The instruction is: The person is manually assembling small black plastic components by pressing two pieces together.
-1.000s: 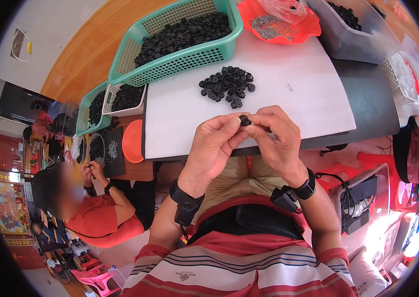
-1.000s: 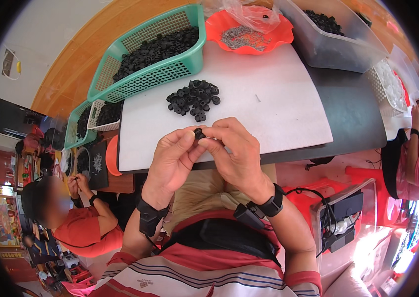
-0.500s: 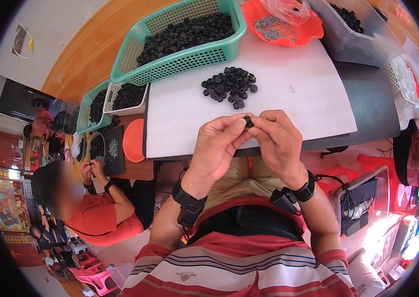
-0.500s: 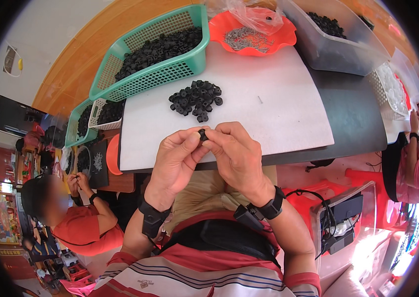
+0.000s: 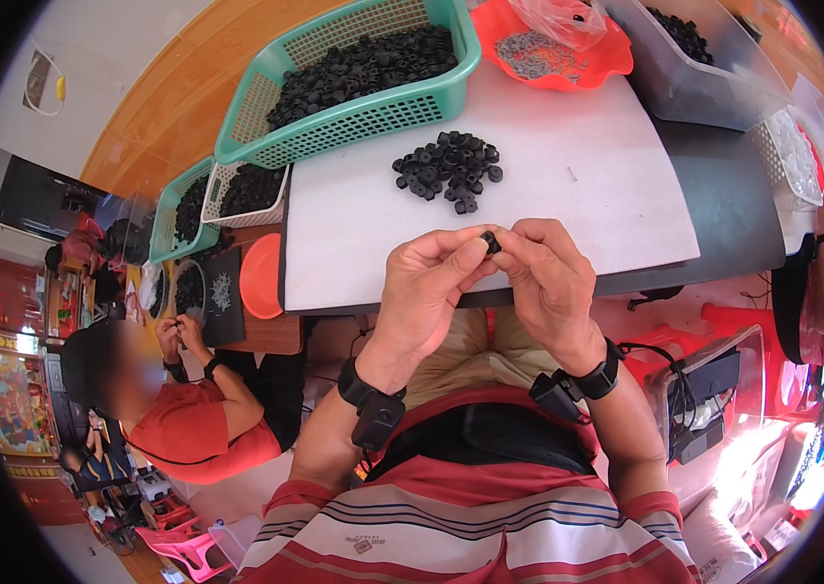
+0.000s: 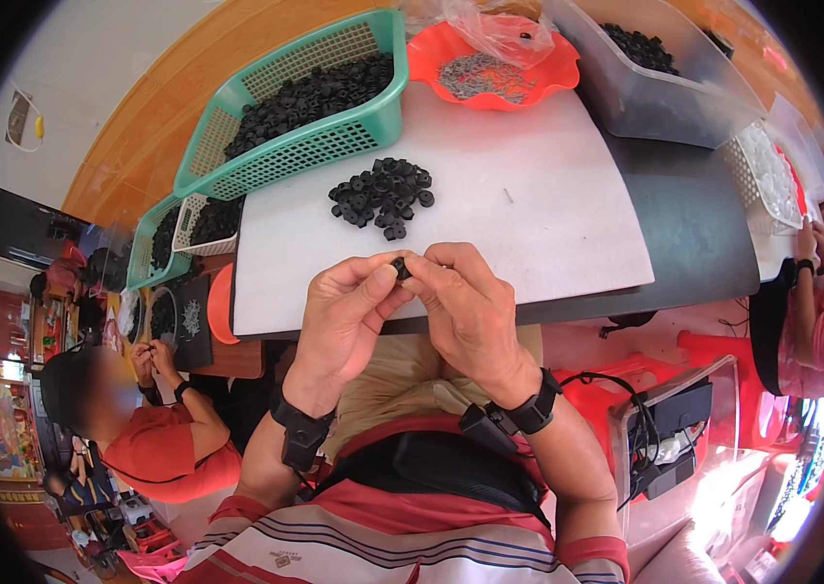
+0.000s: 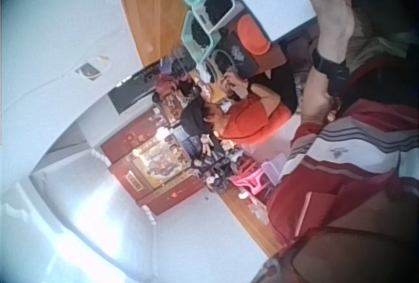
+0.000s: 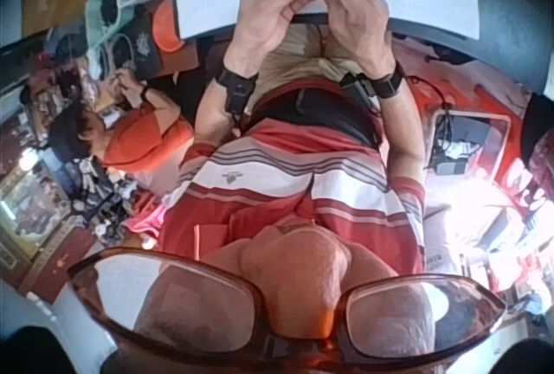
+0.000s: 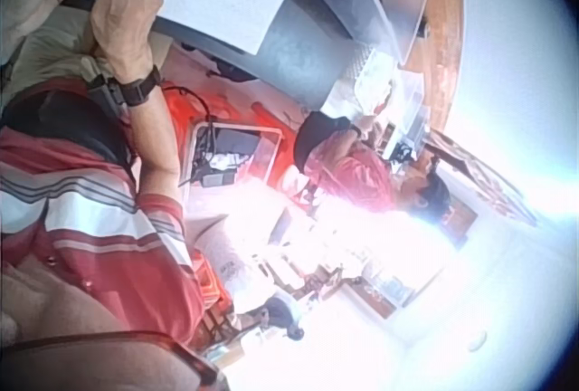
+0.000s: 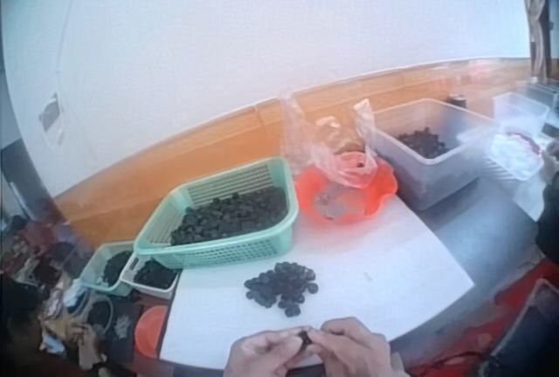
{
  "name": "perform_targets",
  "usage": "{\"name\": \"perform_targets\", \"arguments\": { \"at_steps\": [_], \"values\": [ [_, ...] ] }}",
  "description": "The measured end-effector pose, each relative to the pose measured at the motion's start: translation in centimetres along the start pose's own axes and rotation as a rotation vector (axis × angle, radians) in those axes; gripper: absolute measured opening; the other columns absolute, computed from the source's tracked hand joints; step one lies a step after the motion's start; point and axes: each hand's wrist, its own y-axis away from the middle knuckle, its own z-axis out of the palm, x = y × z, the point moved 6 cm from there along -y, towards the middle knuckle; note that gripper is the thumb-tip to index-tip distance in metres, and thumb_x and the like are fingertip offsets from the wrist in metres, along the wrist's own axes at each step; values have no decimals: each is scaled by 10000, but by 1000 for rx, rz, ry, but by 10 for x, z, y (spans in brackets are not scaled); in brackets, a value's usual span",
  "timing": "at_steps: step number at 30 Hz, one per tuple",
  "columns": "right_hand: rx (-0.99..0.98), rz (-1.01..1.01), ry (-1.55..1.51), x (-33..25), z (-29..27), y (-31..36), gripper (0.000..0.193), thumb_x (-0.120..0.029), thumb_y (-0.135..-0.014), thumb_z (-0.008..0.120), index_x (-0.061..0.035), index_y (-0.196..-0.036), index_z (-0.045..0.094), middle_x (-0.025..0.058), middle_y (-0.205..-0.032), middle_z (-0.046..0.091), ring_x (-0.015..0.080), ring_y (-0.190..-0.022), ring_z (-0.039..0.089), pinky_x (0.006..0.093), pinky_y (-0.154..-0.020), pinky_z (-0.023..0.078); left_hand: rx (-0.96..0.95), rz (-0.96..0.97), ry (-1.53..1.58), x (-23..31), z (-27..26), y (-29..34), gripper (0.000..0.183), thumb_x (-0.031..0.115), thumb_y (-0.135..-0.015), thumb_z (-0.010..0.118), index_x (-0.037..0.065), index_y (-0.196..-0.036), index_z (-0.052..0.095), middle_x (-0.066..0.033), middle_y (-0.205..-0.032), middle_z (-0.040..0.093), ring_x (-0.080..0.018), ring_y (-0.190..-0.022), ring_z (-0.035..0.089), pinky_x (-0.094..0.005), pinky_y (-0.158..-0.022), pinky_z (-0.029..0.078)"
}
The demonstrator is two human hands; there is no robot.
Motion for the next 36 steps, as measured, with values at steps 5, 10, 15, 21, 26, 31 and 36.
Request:
{"name": "perform_targets", "arguments": {
  "at_steps": [5,10,15,21,26,31,36],
  "values": [
    [7,23,-37,3,-1,2,361,98,-815,735,-45,-1143,694,116,-981,654,241,-725,682,322,-593,550,-7,8,-36,1,1,0,216,74,-996,659,-47,-1173,687,-159,-1158,716,-206,-1018,712,-332,-934,602],
    [2,24,-8,0,-3,-2,270,59,-831,755,-23,-1078,685,118,-975,659,242,-733,687,327,-597,556,-18,37,-45,3,5,0,205,73,-990,671,-55,-1148,692,-162,-1139,720,-196,-993,712,-335,-918,603],
    [-8,37,4,0,-4,-3,232,44,-835,760,-19,-1042,675,127,-971,660,255,-739,691,333,-599,564,-5,37,-61,2,7,0,207,76,-990,672,-58,-1147,691,-160,-1126,723,-188,-982,707,-331,-912,601],
    [-27,6,49,-1,-2,-1,262,40,-821,765,-33,-1040,643,128,-969,653,278,-729,693,349,-574,568,8,36,-81,2,9,2,212,87,-987,681,-55,-1144,692,-149,-1116,727,-177,-962,705,-320,-899,589],
    [-38,-55,165,-1,1,3,277,25,-816,766,-44,-1041,620,118,-966,639,292,-698,684,360,-538,557,21,24,-63,-1,10,4,220,106,-987,688,-47,-1145,694,-139,-1103,733,-173,-956,708,-324,-901,582],
    [-40,-42,160,-2,1,1,295,25,-802,770,-51,-1041,615,115,-987,636,292,-689,676,358,-543,557,22,47,-57,-2,10,4,244,132,-984,706,-50,-1146,702,-120,-1101,735,-139,-923,683,-291,-871,571],
    [-94,50,43,1,-1,-5,367,22,-796,777,-54,-1128,641,114,-989,642,282,-732,679,362,-588,565,-1,59,-54,3,13,4,237,123,-981,708,-49,-1144,697,-123,-1075,737,-151,-943,699,-308,-896,578]
  ]
}}
